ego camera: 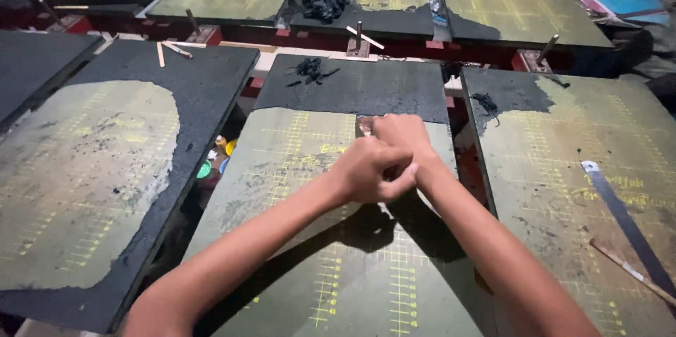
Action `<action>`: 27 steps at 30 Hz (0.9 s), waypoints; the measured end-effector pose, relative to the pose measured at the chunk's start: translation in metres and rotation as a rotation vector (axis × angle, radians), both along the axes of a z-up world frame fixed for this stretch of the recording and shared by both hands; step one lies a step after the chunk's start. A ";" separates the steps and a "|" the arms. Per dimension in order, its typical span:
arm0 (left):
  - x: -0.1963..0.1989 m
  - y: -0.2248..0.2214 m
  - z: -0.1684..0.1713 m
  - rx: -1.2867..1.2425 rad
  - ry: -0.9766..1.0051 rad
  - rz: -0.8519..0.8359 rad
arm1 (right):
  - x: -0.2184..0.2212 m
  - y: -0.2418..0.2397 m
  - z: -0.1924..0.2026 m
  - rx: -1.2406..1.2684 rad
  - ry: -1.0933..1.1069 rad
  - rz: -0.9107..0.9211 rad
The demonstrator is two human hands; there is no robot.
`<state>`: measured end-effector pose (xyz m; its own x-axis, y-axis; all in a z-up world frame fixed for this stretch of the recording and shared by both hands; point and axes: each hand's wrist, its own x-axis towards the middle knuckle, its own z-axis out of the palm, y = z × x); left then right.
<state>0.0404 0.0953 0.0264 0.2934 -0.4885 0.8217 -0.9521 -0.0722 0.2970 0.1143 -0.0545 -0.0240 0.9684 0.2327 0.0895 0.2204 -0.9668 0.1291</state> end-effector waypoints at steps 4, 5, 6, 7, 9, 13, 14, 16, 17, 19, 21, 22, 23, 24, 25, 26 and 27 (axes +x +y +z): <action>-0.017 0.018 -0.009 0.062 -0.086 0.039 | -0.039 0.025 0.027 0.053 0.035 0.119; -0.022 0.028 -0.007 0.083 -0.062 -0.006 | -0.042 0.033 0.021 0.000 -0.018 0.122; -0.027 0.038 -0.006 0.105 -0.037 -0.051 | -0.045 0.041 0.015 -0.053 -0.072 0.126; -0.022 0.042 -0.005 0.106 -0.031 -0.059 | -0.044 0.046 0.017 -0.051 -0.065 0.120; -0.010 0.054 -0.001 0.109 -0.037 -0.051 | -0.039 0.058 0.027 -0.012 -0.080 0.156; 0.029 0.054 -0.008 0.112 -0.004 0.021 | 0.020 0.062 0.012 0.019 -0.039 0.100; 0.038 0.053 -0.012 0.083 0.055 0.007 | 0.024 0.063 0.018 0.014 0.046 0.065; 0.047 0.051 -0.006 0.055 0.126 -0.007 | 0.026 0.062 0.024 0.011 0.144 0.030; 0.052 0.050 0.008 0.011 0.137 -0.031 | 0.027 0.058 0.027 0.087 0.103 -0.014; 0.051 0.046 0.026 -0.037 0.143 -0.049 | 0.038 0.045 0.013 0.159 0.058 -0.052; 0.041 0.042 0.029 -0.070 0.204 -0.083 | 0.058 0.029 -0.024 0.454 0.017 -0.091; 0.021 0.046 0.020 -0.066 0.206 -0.078 | 0.019 0.045 0.003 0.458 0.020 -0.088; 0.007 0.048 0.015 -0.014 0.156 -0.030 | -0.013 0.063 0.041 0.316 0.060 -0.061; -0.006 0.050 0.010 0.038 0.107 0.019 | -0.047 0.082 0.080 0.172 0.099 -0.035; -0.014 0.055 0.008 0.036 0.099 0.020 | -0.036 0.073 0.041 0.171 0.092 -0.033; -0.021 0.061 0.005 0.091 0.059 0.015 | -0.023 0.065 0.001 0.088 -0.120 0.091; -0.033 0.067 -0.003 0.148 0.036 0.006 | -0.017 0.056 -0.045 0.007 -0.315 0.214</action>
